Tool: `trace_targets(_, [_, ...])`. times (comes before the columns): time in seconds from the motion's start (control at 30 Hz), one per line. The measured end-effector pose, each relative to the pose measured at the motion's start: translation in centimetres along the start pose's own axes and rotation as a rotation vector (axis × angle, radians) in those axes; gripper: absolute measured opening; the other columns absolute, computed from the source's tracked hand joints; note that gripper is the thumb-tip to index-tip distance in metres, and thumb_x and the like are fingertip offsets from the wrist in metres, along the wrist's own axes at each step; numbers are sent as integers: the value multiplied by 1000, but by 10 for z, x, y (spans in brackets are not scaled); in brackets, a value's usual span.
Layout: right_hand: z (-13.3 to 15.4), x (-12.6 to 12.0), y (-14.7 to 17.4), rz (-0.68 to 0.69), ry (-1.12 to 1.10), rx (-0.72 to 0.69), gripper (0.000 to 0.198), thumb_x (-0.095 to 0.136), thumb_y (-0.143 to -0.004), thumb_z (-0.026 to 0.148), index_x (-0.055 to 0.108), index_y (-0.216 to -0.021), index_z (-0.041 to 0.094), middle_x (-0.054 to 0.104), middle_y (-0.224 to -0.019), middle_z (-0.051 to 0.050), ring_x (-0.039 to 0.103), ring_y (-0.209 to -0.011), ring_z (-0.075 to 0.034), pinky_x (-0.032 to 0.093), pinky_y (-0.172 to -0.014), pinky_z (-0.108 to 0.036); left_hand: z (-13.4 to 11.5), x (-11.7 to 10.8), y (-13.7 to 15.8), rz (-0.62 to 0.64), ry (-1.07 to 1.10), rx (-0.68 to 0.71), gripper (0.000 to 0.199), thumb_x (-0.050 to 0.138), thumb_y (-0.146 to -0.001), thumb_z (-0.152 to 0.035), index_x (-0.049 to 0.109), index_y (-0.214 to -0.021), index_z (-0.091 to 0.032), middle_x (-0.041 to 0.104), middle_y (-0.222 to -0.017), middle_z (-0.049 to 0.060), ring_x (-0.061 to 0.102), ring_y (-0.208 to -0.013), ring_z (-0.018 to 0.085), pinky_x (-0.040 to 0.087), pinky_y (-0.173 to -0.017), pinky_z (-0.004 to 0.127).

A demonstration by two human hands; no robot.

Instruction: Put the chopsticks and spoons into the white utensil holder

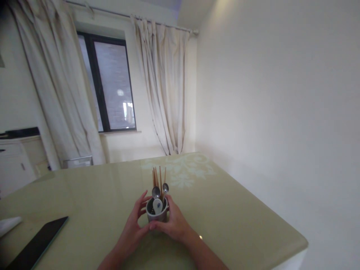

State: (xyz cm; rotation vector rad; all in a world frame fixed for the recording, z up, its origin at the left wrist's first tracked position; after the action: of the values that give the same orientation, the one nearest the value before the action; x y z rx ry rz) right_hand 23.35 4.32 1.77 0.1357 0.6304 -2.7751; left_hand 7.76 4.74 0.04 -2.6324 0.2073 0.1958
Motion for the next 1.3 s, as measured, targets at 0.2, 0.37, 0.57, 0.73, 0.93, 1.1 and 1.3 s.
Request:
trace_targets(0.2, [-20,0,-5,-27,56,-12,78,93,-66,28,55,-135,21,75,-125,-10,70,-116,-33,52,-104,-47,33,19,1,208,-70,-51,120,85,-82,-35,5,-171,-34,49,-165,15,58,-142,33,45,-122,51])
trace_targets(0.37, [-30,-27,-15,-180,180,-20,60,83,-70,23,59,-126,21,76,-117,-9,72,-106,-31,56,-95,-44,45,5,-2,80,-254,-36,117,80,-80,-32,6,-171,-30,58,-153,16,64,-129,33,54,-107,52])
trace_targets(0.57, [-47,-118,-13,-608,505,13,46,82,-63,30,65,-105,20,75,-99,-10,73,-92,-33,59,-86,-45,53,-11,-4,-58,-321,-80,87,66,-90,-43,27,-164,-21,67,-131,13,69,-101,24,59,-89,43])
trace_targets(0.73, [-58,-173,-4,-806,572,46,43,74,-65,36,65,-103,18,74,-101,-15,72,-96,-38,58,-90,-52,57,-14,-5,-86,-320,-117,82,61,-90,-48,33,-160,-17,68,-120,10,68,-88,21,60,-82,39])
trace_targets(0.93, [-69,-183,-2,-899,602,47,65,76,-67,43,59,-123,15,73,-119,-21,71,-109,-41,57,-97,-55,64,-8,-3,-52,-334,-145,82,57,-90,-50,34,-159,-12,68,-112,9,65,-78,18,59,-76,36])
trace_targets(1.1, [-63,-183,4,-997,747,25,65,78,-70,45,59,-125,16,71,-122,-22,66,-119,-43,53,-105,-55,52,-6,-4,-54,-374,-98,71,59,-91,-48,48,-153,-15,72,-105,7,66,-74,17,60,-73,33])
trace_targets(1.3, [-63,-184,2,-974,695,60,64,71,-76,47,56,-129,15,72,-123,-22,70,-115,-41,55,-100,-51,-38,-24,21,-328,-430,361,21,63,-101,-37,74,-111,-23,73,-89,4,70,-77,16,60,-73,28])
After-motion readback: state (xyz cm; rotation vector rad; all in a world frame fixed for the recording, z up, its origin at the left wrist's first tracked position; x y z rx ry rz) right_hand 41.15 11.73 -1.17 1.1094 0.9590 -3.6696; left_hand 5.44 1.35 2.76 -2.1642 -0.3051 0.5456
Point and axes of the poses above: each hand's wrist, its own y-axis away from the middle knuckle, its own x-axis out of the palm, z = x × y, the point moved 9 cm from there along -y, towards the middle knuckle
